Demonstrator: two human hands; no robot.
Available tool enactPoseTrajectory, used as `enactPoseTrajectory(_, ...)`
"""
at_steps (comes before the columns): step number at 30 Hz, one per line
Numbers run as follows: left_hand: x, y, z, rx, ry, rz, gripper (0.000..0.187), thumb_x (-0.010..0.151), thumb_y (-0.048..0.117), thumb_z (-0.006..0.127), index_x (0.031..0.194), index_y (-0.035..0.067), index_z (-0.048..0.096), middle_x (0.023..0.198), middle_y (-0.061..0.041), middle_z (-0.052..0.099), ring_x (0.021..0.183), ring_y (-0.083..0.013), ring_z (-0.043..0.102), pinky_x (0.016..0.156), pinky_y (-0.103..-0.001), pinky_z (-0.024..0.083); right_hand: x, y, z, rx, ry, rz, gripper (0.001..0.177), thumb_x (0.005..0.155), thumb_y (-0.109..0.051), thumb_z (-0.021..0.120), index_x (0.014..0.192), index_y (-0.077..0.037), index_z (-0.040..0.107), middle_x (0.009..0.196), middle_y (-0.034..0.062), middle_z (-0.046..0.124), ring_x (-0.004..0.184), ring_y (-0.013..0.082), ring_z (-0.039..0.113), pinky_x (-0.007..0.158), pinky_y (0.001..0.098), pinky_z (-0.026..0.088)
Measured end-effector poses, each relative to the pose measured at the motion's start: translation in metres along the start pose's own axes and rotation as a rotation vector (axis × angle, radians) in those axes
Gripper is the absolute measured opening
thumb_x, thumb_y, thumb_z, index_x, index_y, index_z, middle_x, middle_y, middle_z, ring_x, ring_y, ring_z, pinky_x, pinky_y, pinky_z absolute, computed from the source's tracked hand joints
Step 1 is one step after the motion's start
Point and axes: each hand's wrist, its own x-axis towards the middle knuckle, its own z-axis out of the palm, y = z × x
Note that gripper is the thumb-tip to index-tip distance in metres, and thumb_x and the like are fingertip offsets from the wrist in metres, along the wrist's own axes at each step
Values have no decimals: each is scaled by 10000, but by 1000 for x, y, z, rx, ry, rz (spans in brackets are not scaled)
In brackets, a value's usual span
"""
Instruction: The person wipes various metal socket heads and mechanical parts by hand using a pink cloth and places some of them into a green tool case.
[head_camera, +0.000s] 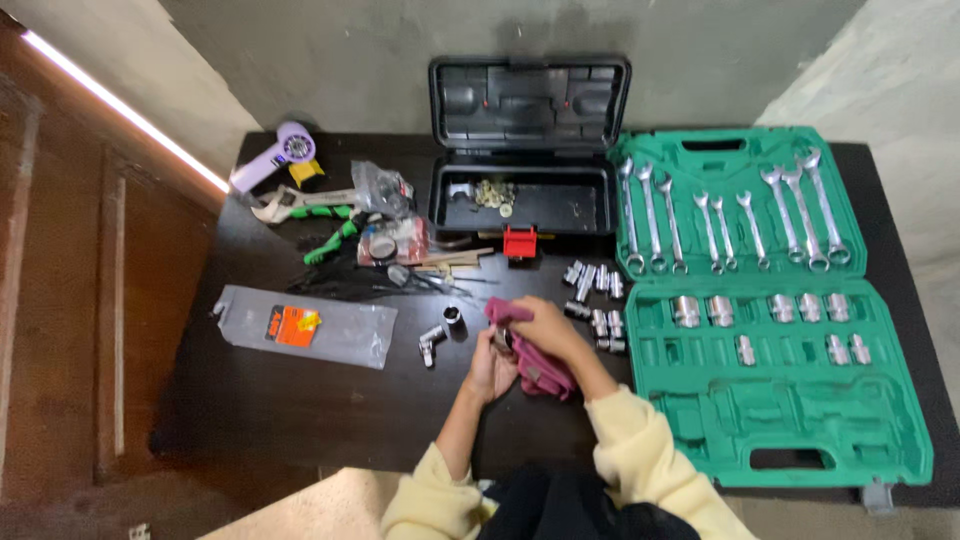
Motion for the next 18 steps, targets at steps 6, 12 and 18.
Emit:
enactPoseTrajectory(6, -3, 1, 7, -10, 92, -20, 460, 1030, 496, 415, 1219, 131, 622, 1120, -56, 676, 991, -219, 642, 952, -410, 515, -14, 50, 7, 485, -98, 214, 318, 999, -192, 631, 1258, -14, 678, 1058, 25, 701, 939, 93, 606, 832, 277, 508)
enactPoseTrajectory(12, -9, 8, 25, -11, 167, -3, 289, 1012, 439, 399, 1052, 217, 579, 956, 21, 633, 805, -163, 580, 687, -333, 449, -38, 45, 4, 612, -27, 243, 369, 966, -201, 628, 1284, -18, 653, 1134, 19, 713, 997, 88, 627, 908, 261, 518)
enactPoseTrajectory(18, -8, 8, 27, -12, 104, 20, 336, 1058, 467, 394, 1052, 183, 574, 860, -10, 587, 743, -162, 530, 666, -329, 417, -34, 40, 5, 588, -2, 222, 376, 985, -206, 630, 1300, -2, 653, 1135, 30, 710, 989, 91, 620, 899, 269, 513)
